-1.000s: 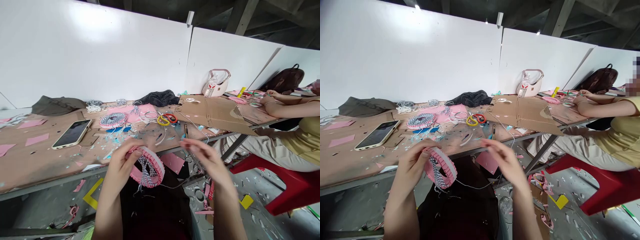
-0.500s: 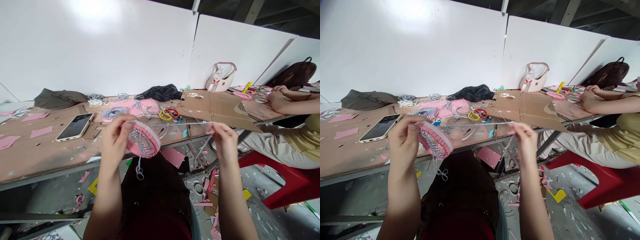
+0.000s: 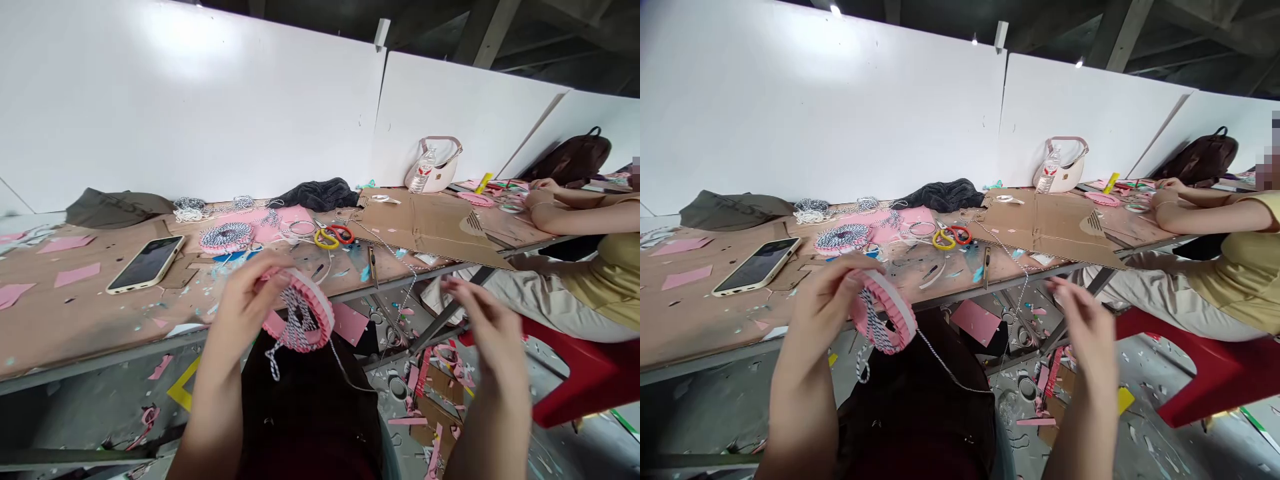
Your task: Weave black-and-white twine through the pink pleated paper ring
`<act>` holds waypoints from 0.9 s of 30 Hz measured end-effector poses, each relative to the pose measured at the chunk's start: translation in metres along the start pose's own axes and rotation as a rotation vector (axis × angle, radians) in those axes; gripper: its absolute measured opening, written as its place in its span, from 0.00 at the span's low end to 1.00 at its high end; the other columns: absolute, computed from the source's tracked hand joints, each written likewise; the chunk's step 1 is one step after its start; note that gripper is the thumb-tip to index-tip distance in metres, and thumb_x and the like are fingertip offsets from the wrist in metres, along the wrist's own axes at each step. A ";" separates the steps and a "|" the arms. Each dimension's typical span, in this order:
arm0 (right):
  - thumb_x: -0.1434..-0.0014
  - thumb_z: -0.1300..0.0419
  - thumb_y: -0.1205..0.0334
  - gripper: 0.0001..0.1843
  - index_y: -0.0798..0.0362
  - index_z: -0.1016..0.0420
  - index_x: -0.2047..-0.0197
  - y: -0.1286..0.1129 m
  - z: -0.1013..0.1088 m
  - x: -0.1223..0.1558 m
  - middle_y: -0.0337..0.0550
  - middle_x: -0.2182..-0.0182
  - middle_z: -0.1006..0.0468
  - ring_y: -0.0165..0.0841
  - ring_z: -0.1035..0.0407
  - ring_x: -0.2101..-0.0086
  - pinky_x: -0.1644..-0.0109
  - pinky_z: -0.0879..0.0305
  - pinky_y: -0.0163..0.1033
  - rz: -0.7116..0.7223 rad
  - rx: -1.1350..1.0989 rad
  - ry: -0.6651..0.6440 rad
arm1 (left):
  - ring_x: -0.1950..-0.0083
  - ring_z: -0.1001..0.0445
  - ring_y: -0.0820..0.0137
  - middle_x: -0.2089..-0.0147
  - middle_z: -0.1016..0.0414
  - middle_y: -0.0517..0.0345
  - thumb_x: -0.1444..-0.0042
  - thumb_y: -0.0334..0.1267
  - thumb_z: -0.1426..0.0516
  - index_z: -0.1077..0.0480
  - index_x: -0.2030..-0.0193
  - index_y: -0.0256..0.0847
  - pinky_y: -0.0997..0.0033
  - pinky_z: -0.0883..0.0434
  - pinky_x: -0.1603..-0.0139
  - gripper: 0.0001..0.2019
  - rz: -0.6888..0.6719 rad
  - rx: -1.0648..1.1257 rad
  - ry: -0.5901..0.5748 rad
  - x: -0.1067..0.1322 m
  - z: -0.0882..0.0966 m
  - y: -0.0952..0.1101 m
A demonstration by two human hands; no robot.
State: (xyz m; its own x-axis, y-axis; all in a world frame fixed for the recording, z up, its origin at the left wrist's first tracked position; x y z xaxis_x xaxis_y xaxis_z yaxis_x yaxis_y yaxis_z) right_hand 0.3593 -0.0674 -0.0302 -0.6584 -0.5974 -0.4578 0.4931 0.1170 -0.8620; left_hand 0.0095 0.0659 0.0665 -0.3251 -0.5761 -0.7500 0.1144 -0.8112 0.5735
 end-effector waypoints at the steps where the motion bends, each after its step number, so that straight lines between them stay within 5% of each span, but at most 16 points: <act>1: 0.37 0.40 0.46 0.16 0.43 0.19 0.53 -0.021 -0.032 0.007 0.47 0.55 0.17 0.45 0.24 0.51 0.42 0.32 0.53 0.012 -0.119 -0.180 | 0.62 0.24 0.66 0.64 0.21 0.58 0.33 0.45 0.45 0.24 0.61 0.46 0.68 0.29 0.61 0.11 0.009 0.009 -0.029 0.002 -0.006 0.002; 4: 0.33 0.42 0.48 0.16 0.44 0.19 0.49 -0.082 -0.111 0.035 0.44 0.53 0.17 0.40 0.23 0.52 0.46 0.28 0.44 0.103 -0.368 -0.687 | 0.63 0.24 0.65 0.65 0.21 0.57 0.33 0.44 0.45 0.24 0.61 0.45 0.68 0.28 0.61 0.11 0.046 0.031 -0.102 0.008 -0.017 0.004; 7: 0.34 0.39 0.49 0.15 0.49 0.16 0.57 -0.108 -0.144 0.057 0.43 0.63 0.16 0.37 0.22 0.62 0.55 0.26 0.39 0.147 -0.519 -0.924 | 0.62 0.24 0.64 0.64 0.21 0.56 0.33 0.46 0.45 0.24 0.62 0.45 0.66 0.27 0.60 0.12 0.096 0.038 -0.112 0.013 -0.018 0.001; 12: 0.38 0.35 0.50 0.14 0.51 0.16 0.62 -0.079 -0.131 0.043 0.41 0.74 0.18 0.35 0.24 0.71 0.63 0.27 0.37 0.034 -0.496 -0.685 | 0.62 0.23 0.62 0.62 0.19 0.55 0.35 0.48 0.44 0.23 0.61 0.45 0.65 0.26 0.59 0.13 0.201 0.008 -0.032 0.016 -0.007 -0.007; 19: 0.44 0.32 0.49 0.13 0.50 0.16 0.62 0.004 -0.048 -0.009 0.40 0.76 0.22 0.36 0.28 0.73 0.65 0.31 0.40 -0.005 -0.210 -0.120 | 0.65 0.25 0.64 0.67 0.22 0.57 0.37 0.53 0.44 0.25 0.64 0.44 0.68 0.28 0.65 0.16 0.264 -0.021 0.066 0.019 0.001 -0.018; 22: 0.44 0.31 0.51 0.13 0.50 0.16 0.61 0.021 -0.029 -0.012 0.40 0.77 0.23 0.36 0.30 0.73 0.65 0.32 0.40 -0.002 -0.171 -0.116 | 0.69 0.28 0.66 0.70 0.25 0.59 0.35 0.51 0.45 0.26 0.65 0.43 0.70 0.30 0.68 0.15 0.274 -0.016 0.023 0.019 -0.003 -0.020; 27: 0.46 0.30 0.50 0.15 0.51 0.16 0.61 0.035 -0.026 -0.014 0.36 0.79 0.28 0.30 0.38 0.78 0.71 0.38 0.38 -0.048 -0.273 -0.085 | 0.67 0.25 0.66 0.68 0.22 0.59 0.34 0.46 0.46 0.25 0.64 0.44 0.70 0.30 0.65 0.13 0.248 -0.024 -0.132 0.017 -0.008 -0.018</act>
State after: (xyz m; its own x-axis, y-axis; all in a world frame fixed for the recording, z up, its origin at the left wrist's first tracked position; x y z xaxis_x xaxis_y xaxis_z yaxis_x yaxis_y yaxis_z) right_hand 0.3710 -0.0347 -0.0593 -0.6216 -0.6703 -0.4055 0.2841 0.2895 -0.9140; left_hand 0.0093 0.0698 0.0405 -0.4036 -0.7405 -0.5374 0.2271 -0.6501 0.7251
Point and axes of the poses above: each hand's wrist, its own x-axis away from the middle knuckle, its own z-axis out of the back of the hand, y = z × x, the point moved 4 cm from there along -x, towards the middle knuckle
